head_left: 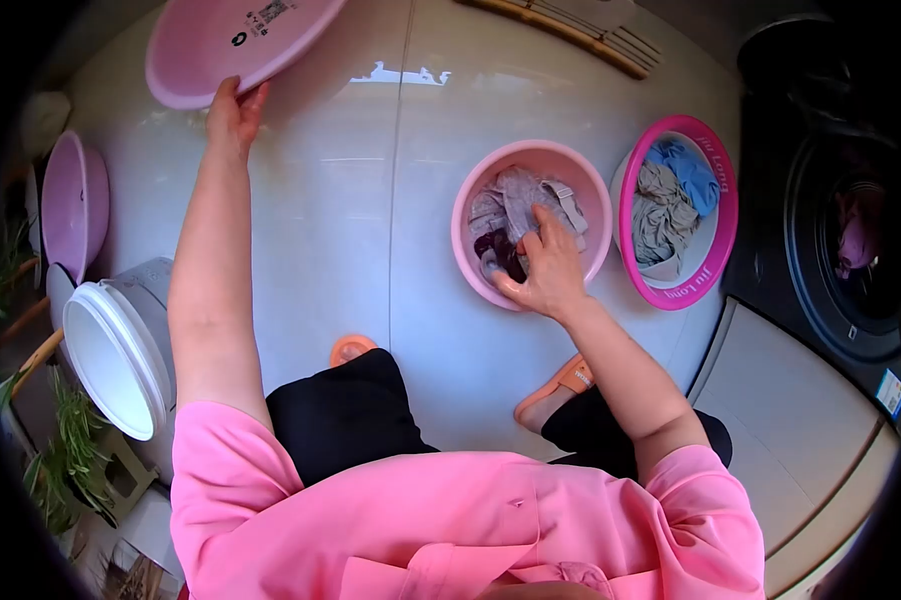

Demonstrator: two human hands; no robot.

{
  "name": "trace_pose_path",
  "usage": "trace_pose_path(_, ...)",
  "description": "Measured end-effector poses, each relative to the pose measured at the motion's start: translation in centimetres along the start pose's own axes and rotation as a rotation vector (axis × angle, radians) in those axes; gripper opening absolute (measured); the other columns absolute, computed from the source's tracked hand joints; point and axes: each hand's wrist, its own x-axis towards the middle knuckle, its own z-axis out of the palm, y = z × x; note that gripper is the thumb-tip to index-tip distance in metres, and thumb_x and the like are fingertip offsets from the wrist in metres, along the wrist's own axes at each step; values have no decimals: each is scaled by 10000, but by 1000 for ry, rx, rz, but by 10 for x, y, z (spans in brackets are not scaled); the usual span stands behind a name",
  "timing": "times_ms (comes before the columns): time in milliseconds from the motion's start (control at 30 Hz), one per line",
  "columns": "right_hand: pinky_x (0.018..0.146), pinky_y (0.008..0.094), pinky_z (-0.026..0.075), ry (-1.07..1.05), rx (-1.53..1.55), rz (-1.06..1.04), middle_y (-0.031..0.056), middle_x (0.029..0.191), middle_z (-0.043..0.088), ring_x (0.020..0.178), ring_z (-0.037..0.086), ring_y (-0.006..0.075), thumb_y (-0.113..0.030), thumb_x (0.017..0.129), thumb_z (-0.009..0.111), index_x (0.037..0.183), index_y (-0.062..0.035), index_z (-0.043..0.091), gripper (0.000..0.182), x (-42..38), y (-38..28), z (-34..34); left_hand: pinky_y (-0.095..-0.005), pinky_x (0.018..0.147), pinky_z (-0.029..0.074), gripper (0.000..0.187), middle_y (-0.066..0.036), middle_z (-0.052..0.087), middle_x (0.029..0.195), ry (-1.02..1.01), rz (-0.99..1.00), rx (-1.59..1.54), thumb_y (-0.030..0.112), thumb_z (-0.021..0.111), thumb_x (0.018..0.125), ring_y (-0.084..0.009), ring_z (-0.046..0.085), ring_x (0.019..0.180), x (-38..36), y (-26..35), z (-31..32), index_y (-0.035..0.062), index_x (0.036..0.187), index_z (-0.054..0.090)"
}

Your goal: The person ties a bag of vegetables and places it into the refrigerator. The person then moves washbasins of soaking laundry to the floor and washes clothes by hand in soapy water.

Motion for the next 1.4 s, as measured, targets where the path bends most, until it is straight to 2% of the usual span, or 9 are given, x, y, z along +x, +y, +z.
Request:
trace_pose_path(233, 906, 434, 274, 45, -33, 88, 114, 1195, 461, 1080, 439, 282, -305, 746, 629, 1121, -81, 470, 465, 31, 3, 59, -377, 748, 559, 196, -163, 541, 960, 78, 6, 129, 58, 465, 849, -281, 589, 851, -63, -17, 2, -77, 991, 453)
trace_pose_path(400, 867, 444, 329, -102, -25, 186, 156, 914, 617, 921, 561, 276, -342, 809, 513, 945, -86, 611, 305, 72, 19, 69, -356, 698, 553, 195, -125, 554, 928, 58, -80, 217, 78, 471, 850, -227, 589, 793, -133, -29, -38, -37, 1007, 474)
trace_pose_path(633, 870, 427, 395, -228, 379, 377, 199, 1011, 607, 999, 552, 328, -418, 861, 434, 991, -29, 606, 445, 87, 35, 44, -319, 668, 548, 269, -93, 558, 950, 95, -150, 267, 94, 482, 847, -185, 593, 777, -232, -46, -77, 27, 1104, 441)
trace_pose_path(900, 872, 408, 401, -135, -49, -173, 177, 977, 568, 975, 526, 319, -417, 727, 653, 1067, -27, 536, 530, 19, 59, 5, -323, 664, 543, 277, -98, 562, 976, 110, -183, 264, 111, 498, 860, -198, 600, 831, -275, -53, -140, 33, 1118, 434)
trace_pose_path(1067, 716, 444, 427, -38, 311, 26, 174, 897, 567, 856, 538, 357, -327, 792, 601, 898, -22, 555, 326, 8, 60, 3, -398, 971, 341, 424, -142, 402, 1259, 476, 129, 709, 91, 510, 858, -232, 424, 1152, -288, -28, -122, 17, 1252, 373)
trace_pose_path(1200, 635, 440, 421, -139, 398, -5, 160, 843, 554, 787, 541, 355, -273, 787, 618, 856, -23, 538, 271, 0, 53, -32, -334, 1009, 277, 386, -118, 372, 1315, -52, 891, 1119, 53, 481, 857, -239, 363, 1221, -317, -11, -5, 25, 1237, 422)
trace_pose_path(1267, 628, 430, 418, -36, 413, -87, 154, 817, 548, 768, 536, 354, -244, 780, 629, 846, -25, 536, 247, -6, 45, -53, -333, 985, 313, 315, -128, 489, 1200, -537, 863, 1277, 46, 478, 850, -248, 430, 1169, -315, -14, 46, 33, 1164, 502)
trace_pose_path(1333, 607, 392, 417, 125, 484, -208, 139, 765, 531, 724, 521, 349, -176, 764, 649, 811, -32, 530, 193, -12, 34, -76, -315, 868, 410, 221, -136, 599, 1007, -1006, 337, 1263, 67, 447, 873, -249, 560, 974, -312, -35, 100, 15, 1039, 584)
trace_pose_path(1400, 599, 389, 417, 126, 501, -210, 146, 755, 529, 714, 521, 351, -162, 761, 652, 809, -34, 533, 181, -21, 35, -89, -382, 774, 446, 213, -186, 591, 975, -1456, 357, 1532, 75, 477, 844, -341, 559, 904, -292, -88, 123, 13, 1018, 582)
